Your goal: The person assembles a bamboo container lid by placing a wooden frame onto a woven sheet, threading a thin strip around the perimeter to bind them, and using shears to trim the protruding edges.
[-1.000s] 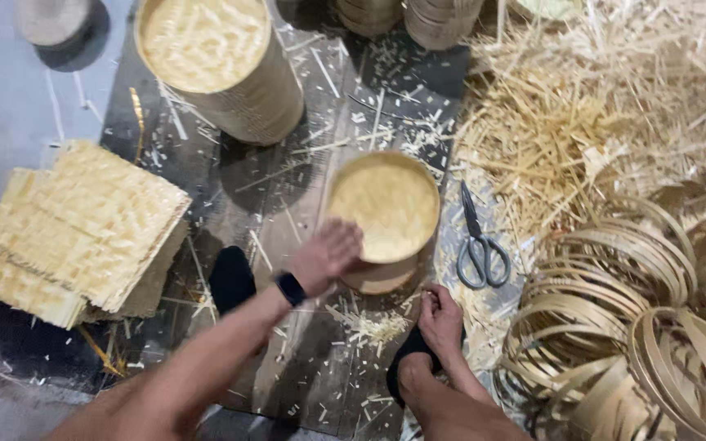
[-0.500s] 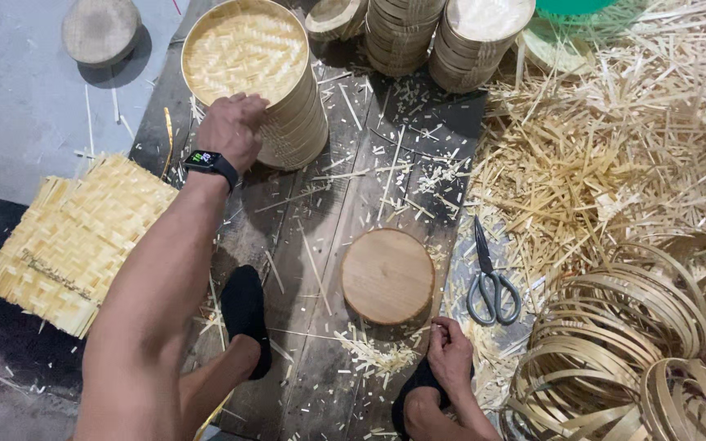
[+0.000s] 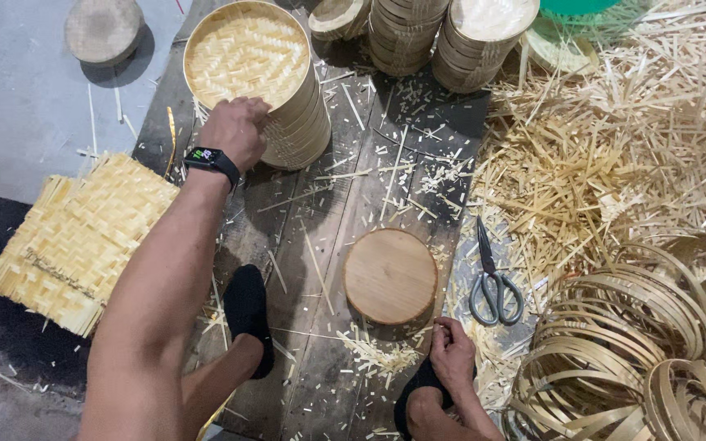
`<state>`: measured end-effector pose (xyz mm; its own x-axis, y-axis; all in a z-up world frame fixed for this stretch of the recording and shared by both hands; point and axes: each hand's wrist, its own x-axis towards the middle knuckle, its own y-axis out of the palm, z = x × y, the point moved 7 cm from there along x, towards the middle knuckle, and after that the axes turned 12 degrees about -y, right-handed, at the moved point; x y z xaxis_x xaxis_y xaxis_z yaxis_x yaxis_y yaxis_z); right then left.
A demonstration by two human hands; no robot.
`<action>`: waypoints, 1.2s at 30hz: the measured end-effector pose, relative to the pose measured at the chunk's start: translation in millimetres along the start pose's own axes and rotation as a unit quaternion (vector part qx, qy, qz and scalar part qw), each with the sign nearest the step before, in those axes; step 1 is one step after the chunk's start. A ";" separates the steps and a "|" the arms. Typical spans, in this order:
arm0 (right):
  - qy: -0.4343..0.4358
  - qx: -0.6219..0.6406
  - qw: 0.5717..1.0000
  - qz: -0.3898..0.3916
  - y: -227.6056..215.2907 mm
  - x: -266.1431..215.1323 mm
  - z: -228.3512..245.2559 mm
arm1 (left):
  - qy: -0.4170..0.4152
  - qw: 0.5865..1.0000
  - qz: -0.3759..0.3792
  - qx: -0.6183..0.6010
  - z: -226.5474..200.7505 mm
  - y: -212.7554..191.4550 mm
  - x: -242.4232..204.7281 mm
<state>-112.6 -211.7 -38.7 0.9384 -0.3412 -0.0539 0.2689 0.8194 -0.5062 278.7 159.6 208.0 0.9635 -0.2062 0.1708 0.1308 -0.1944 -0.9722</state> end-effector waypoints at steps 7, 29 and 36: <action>0.005 0.007 1.000 0.002 -0.7 -0.9 1.2 | -0.156 0.987 0.010 0.023 27.1 -17.7 -79.8; 0.003 0.011 1.000 0.019 6.4 0.2 -27.4 | -0.292 0.919 0.221 0.146 187.4 -7.2 -250.5; 0.010 0.034 0.999 0.023 5.3 -0.3 -25.4 | -0.270 0.948 0.167 0.000 198.2 -24.7 -244.8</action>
<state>-116.9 -219.0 -63.1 0.9460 -0.3105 -0.0933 0.2399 0.8640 -0.4427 86.0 405.0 158.5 0.9305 0.2644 -0.2537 -0.2026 -0.2056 -0.9574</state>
